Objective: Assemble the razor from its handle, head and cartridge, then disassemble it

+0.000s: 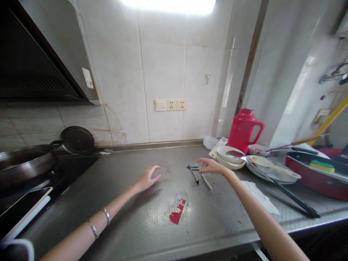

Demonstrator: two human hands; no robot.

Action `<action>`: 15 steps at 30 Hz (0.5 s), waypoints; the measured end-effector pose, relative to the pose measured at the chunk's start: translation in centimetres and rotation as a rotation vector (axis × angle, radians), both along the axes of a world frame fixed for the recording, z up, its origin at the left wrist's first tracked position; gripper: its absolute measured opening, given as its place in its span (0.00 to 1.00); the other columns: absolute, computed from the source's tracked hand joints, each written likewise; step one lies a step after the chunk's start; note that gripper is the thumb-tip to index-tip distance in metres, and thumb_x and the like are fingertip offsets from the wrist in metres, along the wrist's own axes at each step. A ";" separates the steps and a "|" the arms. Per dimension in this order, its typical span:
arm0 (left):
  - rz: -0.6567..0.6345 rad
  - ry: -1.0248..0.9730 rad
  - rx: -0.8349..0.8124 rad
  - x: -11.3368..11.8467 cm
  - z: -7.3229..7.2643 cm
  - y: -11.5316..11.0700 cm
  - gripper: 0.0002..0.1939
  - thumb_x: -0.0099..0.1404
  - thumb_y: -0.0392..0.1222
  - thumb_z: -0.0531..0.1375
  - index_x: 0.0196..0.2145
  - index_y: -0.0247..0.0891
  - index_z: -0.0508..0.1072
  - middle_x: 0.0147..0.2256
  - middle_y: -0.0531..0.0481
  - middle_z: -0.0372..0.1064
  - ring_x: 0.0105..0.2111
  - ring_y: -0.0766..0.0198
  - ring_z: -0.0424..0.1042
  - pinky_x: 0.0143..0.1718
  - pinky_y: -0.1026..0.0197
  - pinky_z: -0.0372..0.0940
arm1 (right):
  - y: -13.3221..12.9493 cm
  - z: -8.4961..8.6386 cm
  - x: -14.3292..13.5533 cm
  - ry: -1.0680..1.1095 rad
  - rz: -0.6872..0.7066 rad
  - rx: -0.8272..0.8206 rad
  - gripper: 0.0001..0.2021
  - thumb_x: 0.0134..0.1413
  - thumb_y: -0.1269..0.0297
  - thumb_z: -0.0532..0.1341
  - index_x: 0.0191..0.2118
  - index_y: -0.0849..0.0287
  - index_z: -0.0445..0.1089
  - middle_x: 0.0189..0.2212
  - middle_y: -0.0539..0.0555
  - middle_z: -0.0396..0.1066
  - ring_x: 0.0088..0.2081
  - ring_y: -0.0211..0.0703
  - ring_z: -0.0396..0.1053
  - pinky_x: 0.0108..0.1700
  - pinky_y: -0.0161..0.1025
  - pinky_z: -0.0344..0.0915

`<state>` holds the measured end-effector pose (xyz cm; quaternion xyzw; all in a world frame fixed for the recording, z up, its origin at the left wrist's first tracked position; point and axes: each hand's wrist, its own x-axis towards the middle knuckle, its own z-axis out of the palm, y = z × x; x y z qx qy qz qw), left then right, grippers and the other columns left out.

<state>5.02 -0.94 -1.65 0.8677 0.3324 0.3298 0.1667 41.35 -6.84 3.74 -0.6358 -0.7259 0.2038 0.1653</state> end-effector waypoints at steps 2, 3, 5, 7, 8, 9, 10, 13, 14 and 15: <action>0.075 -0.019 -0.008 -1.3 -1.0 1.0 0.16 0.60 0.45 0.54 0.45 0.38 0.66 0.45 0.45 0.67 0.47 0.59 0.64 0.51 0.56 0.58 | -0.3 -0.8 3.1 -0.012 -0.077 -0.094 0.31 0.39 0.54 0.63 0.53 0.55 0.61 0.37 0.55 0.64 0.29 0.38 0.64 0.20 0.29 0.59; 0.115 -0.030 -0.021 -1.9 -1.4 1.4 0.15 0.60 0.45 0.54 0.43 0.38 0.66 0.44 0.45 0.68 0.47 0.60 0.65 0.50 0.55 0.58 | -0.4 -1.3 4.4 -0.018 -0.102 -0.131 0.31 0.39 0.55 0.63 0.53 0.54 0.61 0.36 0.55 0.64 0.28 0.37 0.64 0.20 0.28 0.59; 0.199 -0.067 -0.075 -2.9 -2.2 2.3 0.13 0.60 0.44 0.53 0.41 0.37 0.67 0.42 0.45 0.69 0.45 0.60 0.67 0.48 0.56 0.60 | -0.2 -2.2 6.6 -0.027 -0.151 -0.194 0.31 0.39 0.57 0.63 0.53 0.54 0.61 0.34 0.55 0.64 0.27 0.37 0.64 0.20 0.28 0.58; 0.245 -0.113 -0.118 -3.7 -2.7 3.0 0.12 0.60 0.44 0.52 0.39 0.37 0.67 0.41 0.45 0.70 0.44 0.60 0.68 0.46 0.57 0.62 | 0.1 -3.0 8.1 -0.040 -0.185 -0.236 0.31 0.38 0.58 0.63 0.53 0.54 0.61 0.33 0.55 0.65 0.28 0.39 0.64 0.20 0.29 0.59; 0.264 -0.135 -0.129 -4.0 -2.8 3.3 0.11 0.60 0.44 0.52 0.39 0.37 0.67 0.41 0.45 0.70 0.43 0.61 0.68 0.45 0.57 0.62 | 0.4 -3.2 8.6 -0.050 -0.195 -0.251 0.31 0.38 0.58 0.64 0.54 0.53 0.61 0.33 0.55 0.65 0.28 0.40 0.65 0.20 0.29 0.59; 0.278 -0.153 -0.133 -4.2 -2.8 3.5 0.11 0.60 0.44 0.52 0.38 0.37 0.67 0.40 0.45 0.70 0.43 0.61 0.69 0.44 0.58 0.63 | 0.6 -3.4 8.9 -0.060 -0.198 -0.266 0.32 0.38 0.58 0.63 0.54 0.53 0.61 0.32 0.55 0.66 0.28 0.41 0.65 0.20 0.30 0.59; 0.290 -0.167 -0.131 -4.5 -2.7 3.7 0.11 0.60 0.44 0.52 0.37 0.37 0.67 0.39 0.45 0.71 0.42 0.60 0.69 0.44 0.58 0.63 | 0.8 -3.5 9.0 -0.071 -0.196 -0.282 0.32 0.38 0.58 0.63 0.54 0.53 0.61 0.32 0.55 0.66 0.29 0.42 0.66 0.20 0.30 0.59; 0.306 -0.197 -0.112 -5.0 -2.5 4.0 0.11 0.59 0.45 0.52 0.36 0.37 0.67 0.38 0.45 0.71 0.41 0.60 0.70 0.42 0.58 0.64 | 1.2 -3.4 8.7 -0.079 -0.168 -0.322 0.31 0.38 0.59 0.63 0.54 0.52 0.61 0.29 0.55 0.68 0.29 0.43 0.67 0.20 0.30 0.59; 0.308 -0.204 -0.106 -5.1 -2.5 4.1 0.11 0.59 0.45 0.52 0.35 0.37 0.68 0.37 0.45 0.71 0.40 0.60 0.70 0.42 0.58 0.64 | 1.3 -3.3 8.5 -0.093 -0.177 -0.302 0.31 0.38 0.60 0.63 0.53 0.52 0.62 0.28 0.55 0.69 0.28 0.43 0.67 0.20 0.30 0.58; 0.310 -0.209 -0.102 -5.3 -2.4 4.1 0.11 0.59 0.45 0.52 0.35 0.37 0.68 0.37 0.45 0.72 0.40 0.60 0.70 0.41 0.58 0.64 | 1.3 -3.3 8.3 -0.116 -0.194 -0.265 0.30 0.37 0.60 0.64 0.52 0.52 0.64 0.27 0.55 0.69 0.27 0.43 0.67 0.20 0.30 0.58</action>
